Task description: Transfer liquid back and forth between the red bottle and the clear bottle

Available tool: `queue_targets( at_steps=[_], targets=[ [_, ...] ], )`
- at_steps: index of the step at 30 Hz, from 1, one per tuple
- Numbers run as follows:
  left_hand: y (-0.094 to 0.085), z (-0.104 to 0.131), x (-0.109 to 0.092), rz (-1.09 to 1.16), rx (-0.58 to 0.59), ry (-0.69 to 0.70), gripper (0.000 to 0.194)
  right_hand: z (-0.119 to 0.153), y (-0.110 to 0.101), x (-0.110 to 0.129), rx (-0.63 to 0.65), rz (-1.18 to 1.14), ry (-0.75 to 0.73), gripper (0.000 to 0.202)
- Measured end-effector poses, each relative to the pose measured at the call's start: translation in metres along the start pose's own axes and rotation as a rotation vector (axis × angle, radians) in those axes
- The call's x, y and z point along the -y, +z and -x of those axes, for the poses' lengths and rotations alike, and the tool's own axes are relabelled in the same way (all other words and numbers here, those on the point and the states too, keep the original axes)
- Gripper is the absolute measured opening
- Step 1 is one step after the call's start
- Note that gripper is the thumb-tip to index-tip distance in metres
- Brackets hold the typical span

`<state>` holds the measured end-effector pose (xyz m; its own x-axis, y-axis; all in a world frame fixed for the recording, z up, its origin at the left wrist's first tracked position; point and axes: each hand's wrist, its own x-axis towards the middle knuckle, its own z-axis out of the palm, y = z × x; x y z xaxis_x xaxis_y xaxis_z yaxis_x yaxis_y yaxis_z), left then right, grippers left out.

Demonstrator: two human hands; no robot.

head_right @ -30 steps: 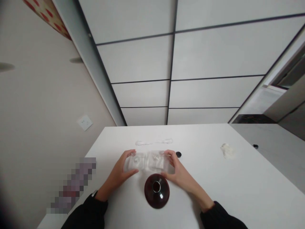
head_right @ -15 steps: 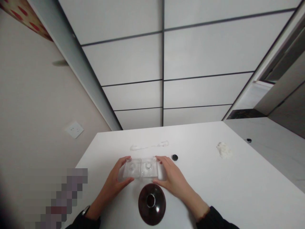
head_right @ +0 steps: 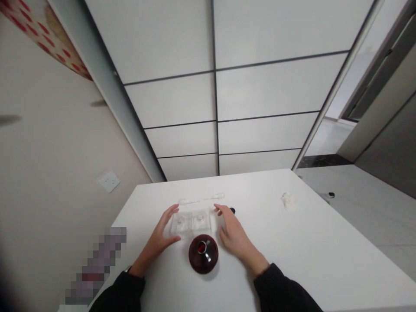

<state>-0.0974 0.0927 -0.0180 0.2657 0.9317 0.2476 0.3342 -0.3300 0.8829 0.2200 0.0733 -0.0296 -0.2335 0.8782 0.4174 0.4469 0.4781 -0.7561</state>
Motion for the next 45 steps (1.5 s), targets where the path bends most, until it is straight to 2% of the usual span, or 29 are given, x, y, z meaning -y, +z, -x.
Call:
queue_targets(
  at_steps=[2, 3, 12, 16, 20, 26, 34, 41, 45],
  targets=[
    [0.000, -0.001, 0.001, 0.020, -0.006, 0.009, 0.113, -0.003, -0.003, -0.005, -0.059, 0.017, 0.008, 0.033],
    [0.000, -0.001, 0.000, 0.026, -0.009, 0.013, 0.114, -0.005, -0.004, -0.008, -0.082, 0.027, 0.013, 0.025],
    [-0.001, -0.003, -0.003, 0.016, -0.019, 0.004, 0.112, 0.007, -0.001, -0.041, -0.213, 0.061, 0.147, 0.035],
    [0.001, -0.002, -0.004, -0.006, -0.011, -0.021, 0.108, 0.011, 0.001, -0.048, -0.203, 0.061, 0.157, 0.033],
    [0.002, -0.002, -0.006, -0.012, -0.010, -0.035, 0.099, 0.008, 0.002, -0.046, -0.168, 0.058, 0.142, 0.031],
    [0.002, -0.002, -0.005, -0.016, -0.008, -0.051, 0.098, 0.002, 0.002, -0.037, -0.123, 0.041, 0.147, 0.030],
    [0.004, -0.002, -0.002, -0.002, -0.002, -0.018, 0.111, -0.003, -0.003, -0.013, -0.090, -0.032, 0.132, 0.028],
    [0.006, 0.000, -0.004, -0.014, 0.013, 0.011, 0.107, -0.004, -0.003, -0.019, -0.152, -0.124, 0.067, 0.029],
    [0.006, 0.001, -0.003, -0.026, 0.023, 0.021, 0.106, -0.004, -0.002, -0.023, -0.249, -0.146, 0.045, 0.032]
  ],
)
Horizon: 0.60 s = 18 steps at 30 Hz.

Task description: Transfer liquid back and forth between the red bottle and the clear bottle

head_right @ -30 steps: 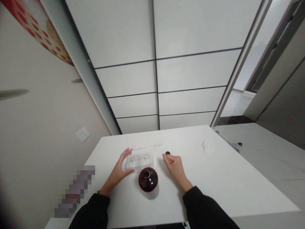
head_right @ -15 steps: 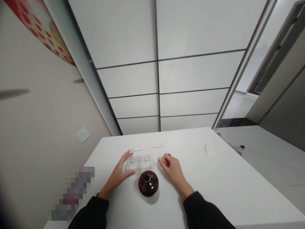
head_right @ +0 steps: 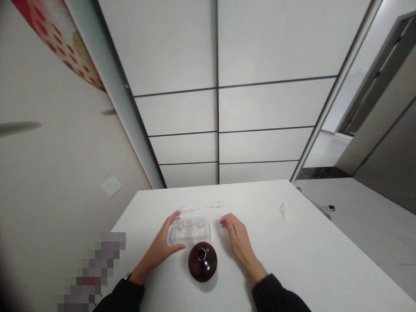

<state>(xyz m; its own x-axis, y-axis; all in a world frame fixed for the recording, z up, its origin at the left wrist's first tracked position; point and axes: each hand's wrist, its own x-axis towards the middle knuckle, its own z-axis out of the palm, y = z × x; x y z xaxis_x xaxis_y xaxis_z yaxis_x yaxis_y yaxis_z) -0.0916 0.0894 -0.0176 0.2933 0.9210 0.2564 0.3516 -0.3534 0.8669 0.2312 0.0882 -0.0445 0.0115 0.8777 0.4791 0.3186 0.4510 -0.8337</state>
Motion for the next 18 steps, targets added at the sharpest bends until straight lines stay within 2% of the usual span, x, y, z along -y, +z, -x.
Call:
queue_targets(
  at_steps=[6, 9, 13, 18],
  targets=[
    [0.000, 0.000, 0.003, -0.019, -0.011, 0.024, 0.112, -0.006, -0.006, 0.006, -0.304, -0.003, 0.043, 0.052],
    [0.000, 0.000, 0.006, -0.031, 0.005, 0.035, 0.110, -0.009, -0.011, 0.013, -0.396, 0.024, 0.074, 0.062],
    [0.002, 0.000, 0.011, -0.049, 0.011, 0.048, 0.107, -0.010, -0.013, 0.018, -0.382, 0.042, 0.083, 0.065],
    [0.005, 0.000, 0.016, -0.079, 0.000, 0.065, 0.104, -0.008, -0.009, 0.012, -0.319, 0.026, 0.087, 0.069]
  ],
)
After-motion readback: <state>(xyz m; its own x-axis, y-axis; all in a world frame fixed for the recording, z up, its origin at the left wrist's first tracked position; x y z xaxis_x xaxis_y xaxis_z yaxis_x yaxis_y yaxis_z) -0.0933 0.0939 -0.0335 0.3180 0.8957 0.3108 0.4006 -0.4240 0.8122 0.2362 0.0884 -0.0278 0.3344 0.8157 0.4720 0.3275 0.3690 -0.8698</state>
